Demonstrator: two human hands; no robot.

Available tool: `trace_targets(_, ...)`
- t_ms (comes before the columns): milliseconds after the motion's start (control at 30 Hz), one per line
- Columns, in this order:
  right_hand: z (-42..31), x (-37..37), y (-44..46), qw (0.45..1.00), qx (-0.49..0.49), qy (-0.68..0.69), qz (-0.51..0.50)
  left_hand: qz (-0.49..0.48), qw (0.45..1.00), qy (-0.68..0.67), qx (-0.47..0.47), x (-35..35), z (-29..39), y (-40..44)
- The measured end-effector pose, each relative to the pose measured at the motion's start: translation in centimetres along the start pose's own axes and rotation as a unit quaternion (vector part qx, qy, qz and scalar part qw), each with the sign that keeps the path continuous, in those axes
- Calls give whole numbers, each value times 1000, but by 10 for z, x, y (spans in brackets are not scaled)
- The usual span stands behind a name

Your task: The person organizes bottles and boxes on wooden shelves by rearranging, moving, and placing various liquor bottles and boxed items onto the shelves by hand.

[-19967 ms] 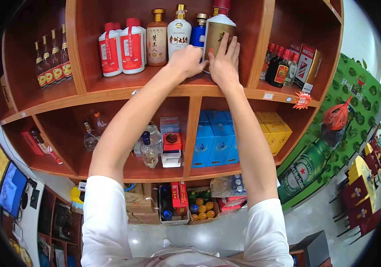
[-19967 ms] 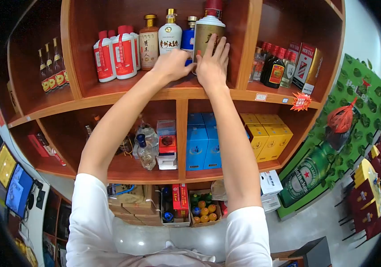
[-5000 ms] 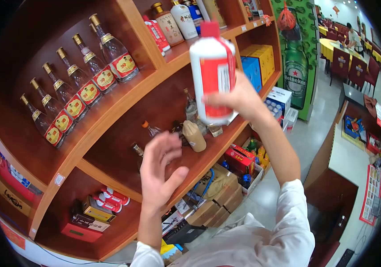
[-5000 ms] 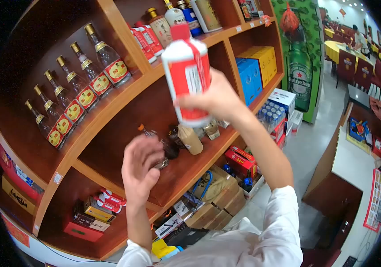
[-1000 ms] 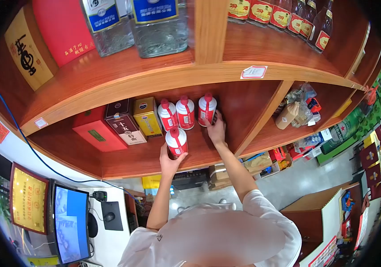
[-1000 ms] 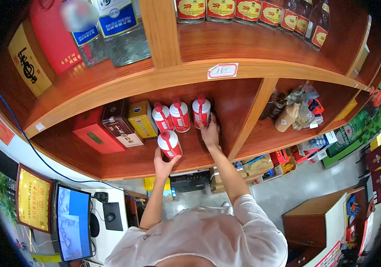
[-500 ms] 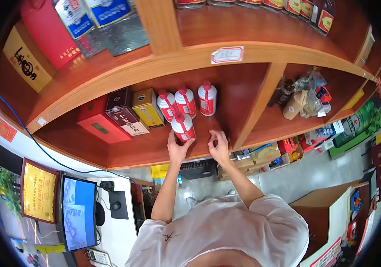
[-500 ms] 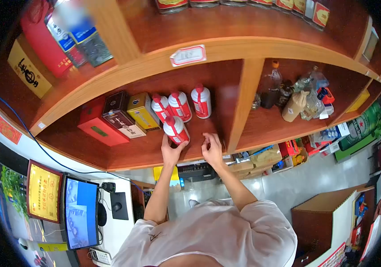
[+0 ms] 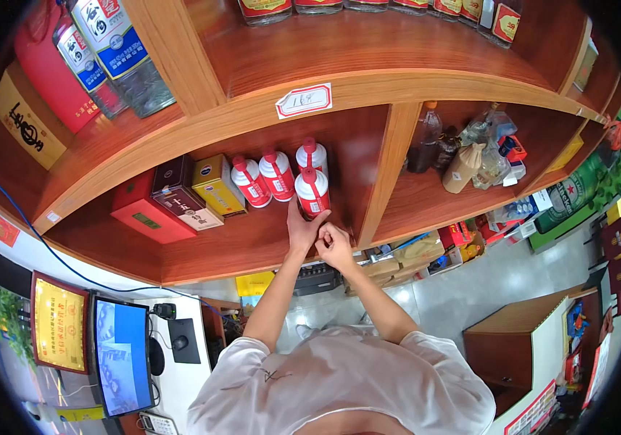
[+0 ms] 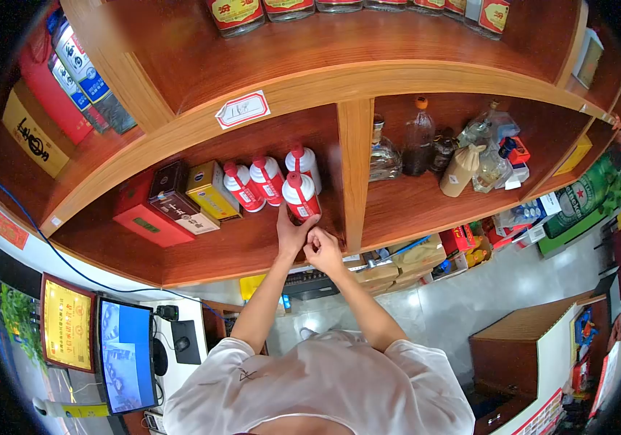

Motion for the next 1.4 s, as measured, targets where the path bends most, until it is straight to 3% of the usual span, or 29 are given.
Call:
trace_targets(167, -3, -1, -1, 1000, 1, -9, 0, -13, 999, -32, -13, 8, 1, 6)
trace_targets(333, 0, -1, -1, 1000, 2, -10, -8, -102, 991, -87, -20, 10, 6, 26)
trace_targets(467, -5, -1, -3, 1000, -15, -11, -12, -83, 995, -56, 2, 12, 5, 41)
trace_targets(500, -6, -4, -1, 1000, -13, -8, -19, -117, 989, -86, -6, 18, 7, 43)
trace_targets(667, -9, -5, -1, 1000, 8, 5, -26, -68, 991, -116, 7, 30, 11, 36)
trace_targets(900, -1, -4, -1, 1000, 1, -9, -6, -60, 993, -79, 60, 50, -22, 37)
trace_targets(1100, 2, 2, -2, 1000, 0, -12, -11, -85, 978, -179, 66, 50, -20, 39)
trace_targets(1133, 1, 2, -1, 999, -24, -23, -12, -101, 990, -49, 84, 42, -12, 39)
trace_targets(1167, 1, 3, -3, 1000, -16, -19, -15, -115, 988, -96, 26, 36, -7, 35)
trace_targets(1233, 2, 2, -1, 1000, -3, -17, -17, -102, 989, -98, 45, 19, 4, 28)
trace_targets(1300, 2, 3, -1, 999, -5, -28, -14, -49, 994, -98, 0, -18, 22, 16)
trace_targets(1367, 6, 3, -3, 999, -2, -43, -15, 66, 995, -75, -30, -57, 19, 11)
trace_targets(1400, 6, 3, -3, 999, -9, -44, -16, 125, 992, -18, 11, -78, 8, 12)
Point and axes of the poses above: each hand's wrist, its own y-axis towards the middle knuckle, its own x-axis out of the palm, z = x × y, the point moved 3 cm from there along y, towards the middle knuckle, and after that the axes turned 6 degrees about x, right-handed, at the moved point
